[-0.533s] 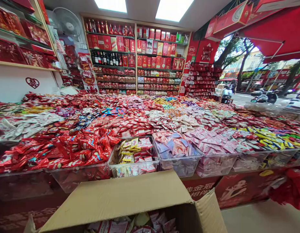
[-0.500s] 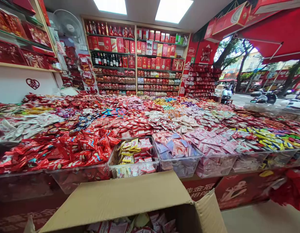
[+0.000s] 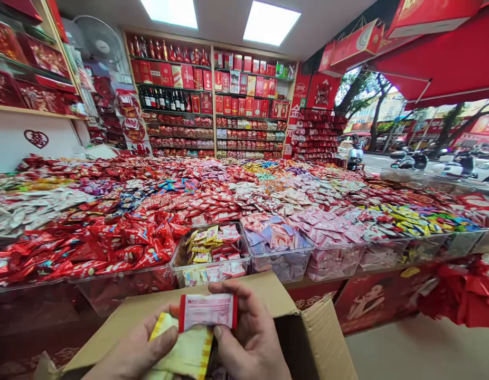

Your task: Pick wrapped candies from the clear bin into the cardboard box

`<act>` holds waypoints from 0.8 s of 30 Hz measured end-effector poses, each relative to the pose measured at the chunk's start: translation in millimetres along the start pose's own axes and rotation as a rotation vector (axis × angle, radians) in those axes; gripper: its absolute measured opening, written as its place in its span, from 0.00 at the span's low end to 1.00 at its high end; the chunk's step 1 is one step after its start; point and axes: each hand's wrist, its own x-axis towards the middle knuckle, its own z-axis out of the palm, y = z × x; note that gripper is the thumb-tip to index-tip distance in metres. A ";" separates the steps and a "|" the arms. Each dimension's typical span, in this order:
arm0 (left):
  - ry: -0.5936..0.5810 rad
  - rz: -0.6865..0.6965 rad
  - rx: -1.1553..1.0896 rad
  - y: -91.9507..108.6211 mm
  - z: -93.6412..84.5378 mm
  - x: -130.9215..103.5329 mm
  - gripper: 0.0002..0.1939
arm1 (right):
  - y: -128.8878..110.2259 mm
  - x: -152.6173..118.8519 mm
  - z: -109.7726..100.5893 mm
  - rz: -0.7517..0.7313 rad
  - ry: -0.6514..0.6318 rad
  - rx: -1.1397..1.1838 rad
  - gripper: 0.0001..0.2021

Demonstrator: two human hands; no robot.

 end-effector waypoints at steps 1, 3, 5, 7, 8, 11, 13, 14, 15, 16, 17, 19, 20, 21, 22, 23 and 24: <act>-0.024 -0.003 -0.011 0.8 2.4 5.1 0.20 | 3.7 2.8 3.6 0.007 -0.014 -0.001 0.17; -0.011 0.019 -0.017 0.6 3.0 15.1 0.21 | 12.5 5.7 5.2 0.019 -0.038 -0.006 0.17; 0.025 0.059 -0.024 1.0 0.7 24.9 0.20 | 21.1 8.0 1.6 0.012 -0.030 -0.012 0.19; 0.036 0.109 -0.037 4.0 -2.1 34.6 0.18 | 28.0 12.4 -4.2 -0.046 -0.001 -0.068 0.16; 0.031 0.120 -0.033 6.3 -3.4 39.3 0.17 | 30.6 15.6 -7.1 -0.124 0.015 -0.129 0.12; 0.040 0.129 -0.025 13.5 -6.2 50.6 0.18 | 35.9 26.4 -14.3 -0.482 0.025 -0.405 0.13; 0.047 0.101 -0.046 15.5 -6.9 54.0 0.21 | 38.7 32.2 -17.6 -0.646 0.003 -0.569 0.17; 0.053 0.086 -0.068 15.4 -6.9 54.3 0.22 | 39.9 34.3 -18.8 -0.678 -0.016 -0.629 0.18; 0.061 0.072 -0.091 14.7 -6.8 54.0 0.23 | 40.8 35.8 -19.8 -0.687 -0.041 -0.678 0.17; 0.068 0.063 -0.113 13.8 -6.8 53.4 0.23 | 41.2 36.9 -20.6 -0.683 -0.065 -0.717 0.16; 0.075 0.054 -0.128 12.7 -7.0 52.7 0.23 | 41.0 37.7 -21.0 -0.673 -0.091 -0.748 0.15; 0.093 0.050 -0.131 10.9 -8.5 52.3 0.21 | 38.5 38.8 -20.8 -0.662 -0.176 -0.801 0.15; 0.095 0.048 -0.124 10.4 -9.9 52.7 0.19 | 36.6 39.0 -20.2 -0.658 -0.231 -0.821 0.14; 0.097 0.044 -0.109 10.0 -11.5 53.4 0.17 | 34.6 38.7 -19.1 -0.658 -0.285 -0.831 0.13; 0.102 0.041 -0.091 9.7 -13.3 54.3 0.16 | 33.0 37.9 -17.7 -0.654 -0.320 -0.832 0.12; 0.110 0.040 -0.070 9.3 -15.0 55.2 0.15 | 32.1 36.2 -16.0 -0.633 -0.323 -0.828 0.11; 0.122 0.043 -0.047 8.8 -16.6 55.9 0.16 | 32.1 33.8 -14.3 -0.590 -0.290 -0.821 0.11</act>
